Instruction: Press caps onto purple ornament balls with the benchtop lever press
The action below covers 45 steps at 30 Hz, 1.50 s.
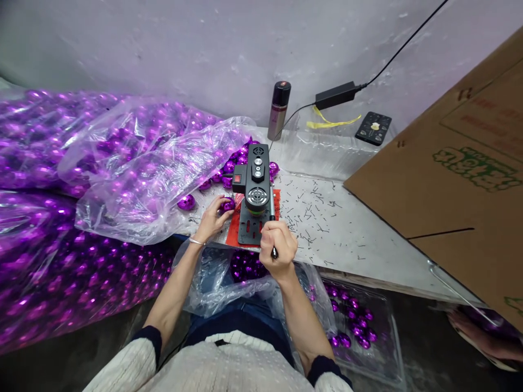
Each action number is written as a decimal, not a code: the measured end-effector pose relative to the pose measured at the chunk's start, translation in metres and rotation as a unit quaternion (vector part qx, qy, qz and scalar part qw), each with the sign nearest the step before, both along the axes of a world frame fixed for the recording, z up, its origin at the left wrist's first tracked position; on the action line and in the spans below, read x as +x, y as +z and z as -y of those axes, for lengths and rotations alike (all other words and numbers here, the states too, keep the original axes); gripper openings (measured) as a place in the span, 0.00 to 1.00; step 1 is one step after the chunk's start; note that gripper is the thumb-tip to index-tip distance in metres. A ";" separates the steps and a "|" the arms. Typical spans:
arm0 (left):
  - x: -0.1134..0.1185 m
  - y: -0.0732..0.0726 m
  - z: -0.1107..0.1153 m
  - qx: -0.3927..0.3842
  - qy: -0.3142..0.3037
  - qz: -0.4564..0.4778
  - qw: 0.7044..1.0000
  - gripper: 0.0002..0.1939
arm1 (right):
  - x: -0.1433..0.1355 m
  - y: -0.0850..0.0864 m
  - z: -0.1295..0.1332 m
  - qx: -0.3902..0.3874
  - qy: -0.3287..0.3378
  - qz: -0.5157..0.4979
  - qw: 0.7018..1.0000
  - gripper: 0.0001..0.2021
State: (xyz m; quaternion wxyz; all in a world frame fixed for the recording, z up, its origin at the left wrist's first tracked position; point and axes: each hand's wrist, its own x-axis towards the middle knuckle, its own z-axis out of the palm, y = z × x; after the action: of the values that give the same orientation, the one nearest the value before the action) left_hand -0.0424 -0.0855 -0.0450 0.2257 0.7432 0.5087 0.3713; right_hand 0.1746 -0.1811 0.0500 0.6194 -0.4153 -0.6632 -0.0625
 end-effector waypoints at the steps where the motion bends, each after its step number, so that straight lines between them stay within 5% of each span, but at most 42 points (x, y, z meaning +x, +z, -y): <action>1: 0.003 -0.002 -0.002 -0.012 0.016 0.027 0.999 0.20 | 0.000 0.000 0.000 0.000 0.000 0.001 1.000 0.13; 5: 0.008 -0.007 -0.010 -0.082 0.100 0.139 0.982 0.35 | -0.001 0.003 0.000 0.005 0.001 0.005 1.000 0.13; 8: 0.008 -0.004 -0.009 -0.149 0.135 0.272 0.941 0.35 | -0.002 0.006 0.000 0.001 0.002 0.003 1.000 0.13; 11: 0.011 0.001 0.002 -0.201 0.096 0.388 0.894 0.32 | -0.003 0.009 0.000 -0.007 0.002 -0.007 1.000 0.14; 15: 0.028 0.003 0.024 -0.247 0.054 0.410 0.876 0.31 | -0.003 0.016 -0.001 -0.020 0.004 -0.030 0.999 0.14; 22: 0.061 -0.003 0.041 -0.243 0.047 0.309 0.918 0.32 | -0.002 0.027 0.000 -0.052 0.019 -0.047 0.997 0.15; 29: 0.066 0.002 0.044 -0.142 0.035 0.134 0.980 0.33 | 0.000 0.023 0.001 -0.036 0.019 -0.026 0.999 0.14; 34: 0.070 -0.001 0.043 -0.086 0.060 0.098 0.990 0.34 | 0.001 0.021 0.002 -0.033 0.017 -0.012 0.999 0.14; 45: 0.060 -0.021 0.035 -0.095 0.051 0.119 0.987 0.29 | 0.001 0.018 0.001 -0.024 0.015 -0.017 0.999 0.14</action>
State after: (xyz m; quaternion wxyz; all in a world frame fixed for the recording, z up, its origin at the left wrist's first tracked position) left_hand 0.0177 -0.1206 -0.0658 0.3352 0.6420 0.5486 0.4177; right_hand 0.1753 -0.1817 0.0680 0.6213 -0.4205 -0.6604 -0.0304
